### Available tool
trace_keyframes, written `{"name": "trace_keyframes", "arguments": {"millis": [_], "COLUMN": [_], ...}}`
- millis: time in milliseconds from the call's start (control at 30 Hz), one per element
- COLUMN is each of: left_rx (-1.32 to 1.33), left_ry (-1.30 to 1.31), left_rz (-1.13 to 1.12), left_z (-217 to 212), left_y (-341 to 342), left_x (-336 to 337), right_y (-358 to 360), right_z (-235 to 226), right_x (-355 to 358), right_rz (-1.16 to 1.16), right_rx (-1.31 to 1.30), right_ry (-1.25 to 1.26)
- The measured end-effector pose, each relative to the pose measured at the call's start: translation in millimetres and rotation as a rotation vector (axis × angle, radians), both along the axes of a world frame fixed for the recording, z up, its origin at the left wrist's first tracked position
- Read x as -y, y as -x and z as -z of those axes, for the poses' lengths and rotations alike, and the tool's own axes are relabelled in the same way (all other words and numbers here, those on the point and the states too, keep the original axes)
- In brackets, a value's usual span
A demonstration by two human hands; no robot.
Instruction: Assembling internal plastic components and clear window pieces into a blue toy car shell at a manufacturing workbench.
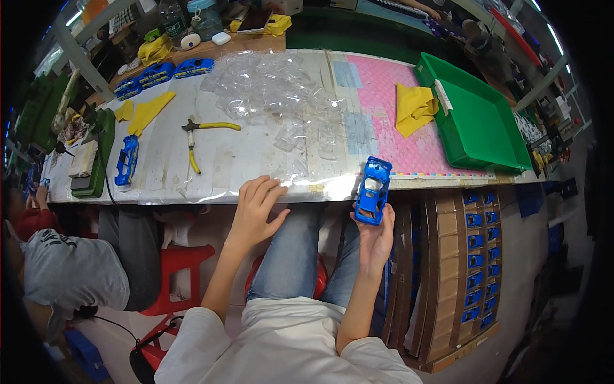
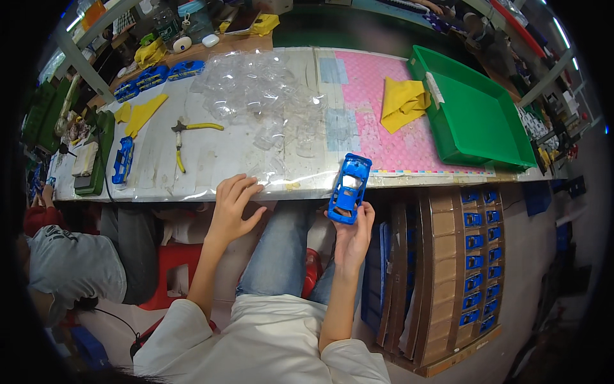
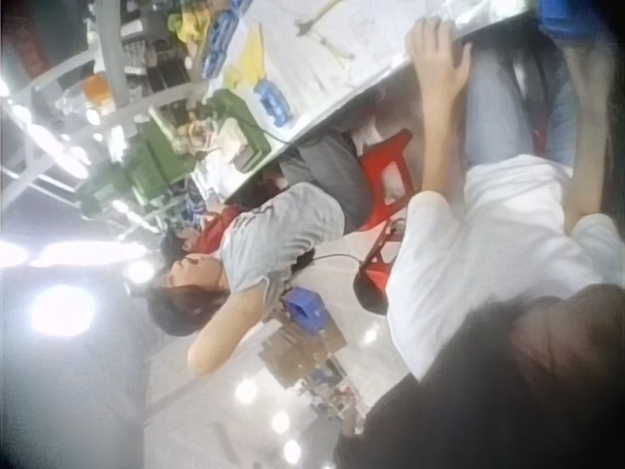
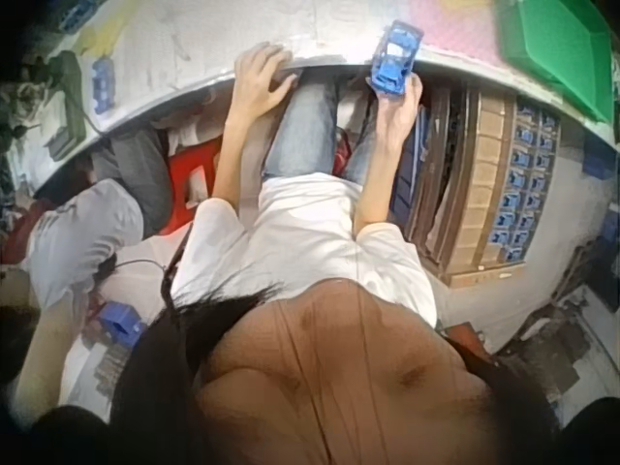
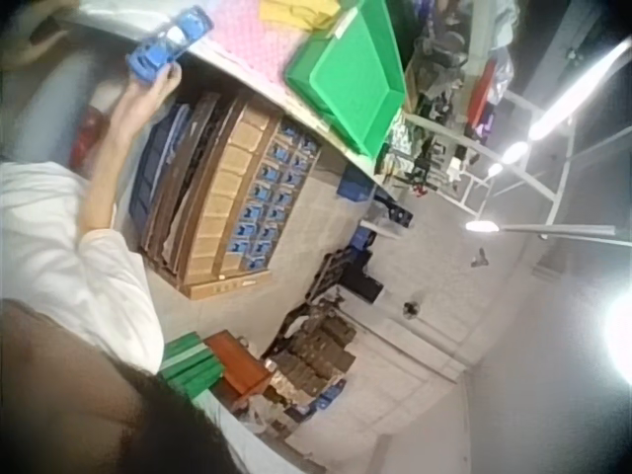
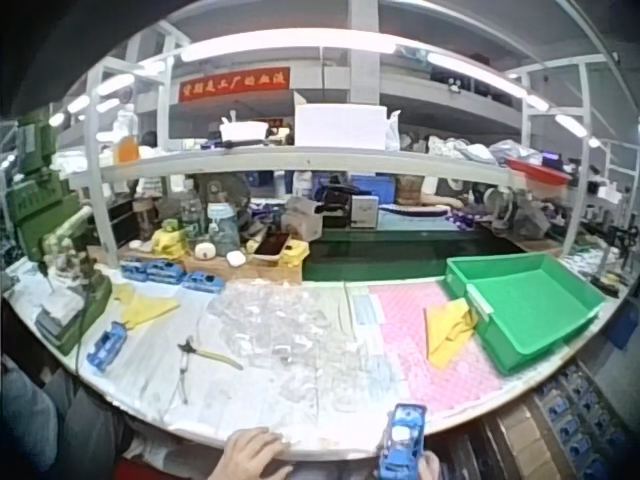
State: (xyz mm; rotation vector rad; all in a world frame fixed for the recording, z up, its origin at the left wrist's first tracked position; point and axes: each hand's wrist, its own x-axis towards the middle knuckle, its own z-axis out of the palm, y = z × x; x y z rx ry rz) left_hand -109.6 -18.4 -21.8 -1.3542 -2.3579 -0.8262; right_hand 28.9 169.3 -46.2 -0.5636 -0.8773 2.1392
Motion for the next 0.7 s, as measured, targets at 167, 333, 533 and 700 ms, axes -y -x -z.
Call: {"name": "trace_keyframes", "arguments": {"millis": [167, 333, 533, 700], "left_rx": [-0.111, -0.149, -0.248, -0.33], "left_ry": [-0.015, -0.079, -0.179, -0.307], "left_rz": [-0.031, -0.039, -0.033, 0.066], "left_z": [14.9, 20.0, -0.6, -31.7], "left_y": [-12.2, -21.0, -42.6, -73.7], "left_x": [2.0, -5.8, -20.3, -34.9], "right_y": [-4.5, -6.5, -21.4, -29.5], "right_z": [-14.5, -18.7, -29.1, -49.6], "right_x": [7.4, -0.7, -6.1, 7.6], "right_rz": [-0.028, -0.089, -0.106, -0.202], "right_rx": [0.077, 0.121, 0.235, 0.019], "right_ry": [-0.096, -0.197, -0.219, -0.214]}}
